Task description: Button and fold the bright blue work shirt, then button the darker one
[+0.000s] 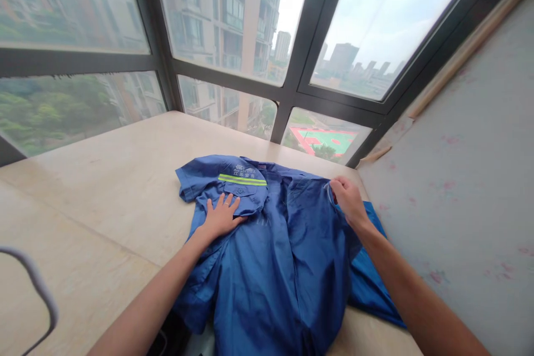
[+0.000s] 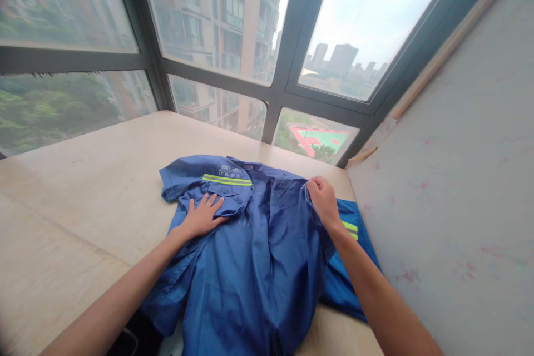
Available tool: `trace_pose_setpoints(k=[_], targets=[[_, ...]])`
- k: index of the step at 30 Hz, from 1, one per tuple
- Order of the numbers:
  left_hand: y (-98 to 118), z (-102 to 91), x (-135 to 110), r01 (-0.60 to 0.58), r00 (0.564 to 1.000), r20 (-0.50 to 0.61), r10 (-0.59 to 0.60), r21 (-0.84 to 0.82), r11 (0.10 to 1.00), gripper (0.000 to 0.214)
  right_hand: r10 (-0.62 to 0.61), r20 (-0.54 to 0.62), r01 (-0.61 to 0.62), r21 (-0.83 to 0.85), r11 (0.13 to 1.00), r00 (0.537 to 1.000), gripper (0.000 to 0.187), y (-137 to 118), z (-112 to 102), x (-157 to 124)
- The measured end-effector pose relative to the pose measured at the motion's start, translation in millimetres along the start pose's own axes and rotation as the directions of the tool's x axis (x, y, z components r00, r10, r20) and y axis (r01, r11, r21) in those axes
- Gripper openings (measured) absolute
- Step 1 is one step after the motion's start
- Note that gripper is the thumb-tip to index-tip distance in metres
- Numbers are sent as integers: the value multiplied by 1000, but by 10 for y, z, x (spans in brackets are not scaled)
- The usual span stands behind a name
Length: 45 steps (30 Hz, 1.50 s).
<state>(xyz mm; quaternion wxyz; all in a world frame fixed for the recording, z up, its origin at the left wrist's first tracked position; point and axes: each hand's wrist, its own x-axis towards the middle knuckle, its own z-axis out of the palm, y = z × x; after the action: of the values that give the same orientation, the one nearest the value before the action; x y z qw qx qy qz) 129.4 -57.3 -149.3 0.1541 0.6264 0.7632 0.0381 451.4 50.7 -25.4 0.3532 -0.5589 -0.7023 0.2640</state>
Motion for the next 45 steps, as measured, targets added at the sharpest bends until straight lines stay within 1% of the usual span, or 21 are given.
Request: trace_pose_setpoints(k=[1, 2, 3, 4, 5, 6, 7, 8, 12, 14, 18, 23, 26, 29, 32, 34, 35, 37, 41, 43, 45], targets=[[-16, -9, 63, -13, 1000, -1, 13, 1, 1000, 77, 5, 24, -7, 72, 997, 1000, 27, -115, 113, -125], [-29, -20, 126, -25, 1000, -4, 25, 3, 1000, 79, -17, 149, -2, 128, 992, 989, 30, -228, 236, -265], [-40, -30, 187, -36, 999, -7, 36, 7, 999, 80, -66, 366, 6, 164, 986, 928, 34, -333, 359, -410], [-51, -40, 246, -46, 999, -11, 46, 12, 999, 81, -141, 594, 33, 188, 982, 792, 37, -423, 474, -548], [-63, -48, 303, -55, 998, -17, 55, 18, 998, 81, -202, 776, 65, 204, 977, 598, 45, -494, 572, -667], [-77, -54, 356, -64, 998, -25, 64, 23, 998, 80, -214, 850, 77, 202, 976, 481, 52, -542, 648, -759], [-93, -59, 406, -75, 997, -34, 76, 28, 997, 79, -218, 875, 87, 200, 976, 432, 56, -567, 699, -819], [-111, -62, 452, -90, 995, -44, 91, 31, 995, 78, -211, 874, 100, 186, 978, 439, 57, -570, 726, -847], [-191, -65, 611, -130, 988, -79, 132, 31, 991, 75, -135, 728, 171, 25, 985, 672, 48, -419, 635, -756], [-219, -62, 672, -135, 985, -104, 137, 24, 991, 72, -80, 692, 199, -94, 976, 717, 53, -312, 524, -711], [-233, -53, 734, -134, 973, -189, 131, -2, 991, 64, 57, 754, 223, -264, 938, 655, 76, -173, 320, -787], [-153, -49, 691, -58, 966, -251, 58, 8, 998, 63, 104, 845, 175, -227, 958, 524, 79, -134, 196, -955], [-35, -92, 630, 72, 964, -258, -61, 31, 997, 66, 115, 820, 218, -280, 935, 561, 81, -96, 164, -1007], [127, -201, 522, 199, 954, -227, -194, -1, 980, 66, 65, 776, 293, -312, 904, 627, 37, -57, 157, -1049], [332, -324, 299, 236, 951, -172, -255, -123, 964, 63, -40, 612, 200, -195, 960, 790, 30, -40, 161, -1068], [495, -356, 62, 193, 956, -171, -240, -249, 949, 60, -40, 371, 59, -39, 998, 928, 35, -38, 158, -1049], [579, -347, -82, 161, 951, -205, -233, -315, 935, 61, 6, 252, -23, 63, 998, 968, 40, -41, 155, -1030], [730, -278, -406, 100, 929, -282, -240, -433, 896, 64, 156, 106, -180, 289, 940, 982, 50, -63, 150, -988], [775, -18, -1045, -14, 851, -449, -273, -539, 842, 56, 367, 68, -319, 655, 685, 928, 64, -186, 234, -1057], [612, 122, -1284, -3, 798, -519, -305, -510, 860, 55, 364, 81, -304, 731, 611, 928, 67, -259, 362, -1243], [363, 253, -1447, 68, 749, -558, -356, -470, 880, 60, 225, 194, -295, 711, 638, 955, 67, -307, 537, -1505]])
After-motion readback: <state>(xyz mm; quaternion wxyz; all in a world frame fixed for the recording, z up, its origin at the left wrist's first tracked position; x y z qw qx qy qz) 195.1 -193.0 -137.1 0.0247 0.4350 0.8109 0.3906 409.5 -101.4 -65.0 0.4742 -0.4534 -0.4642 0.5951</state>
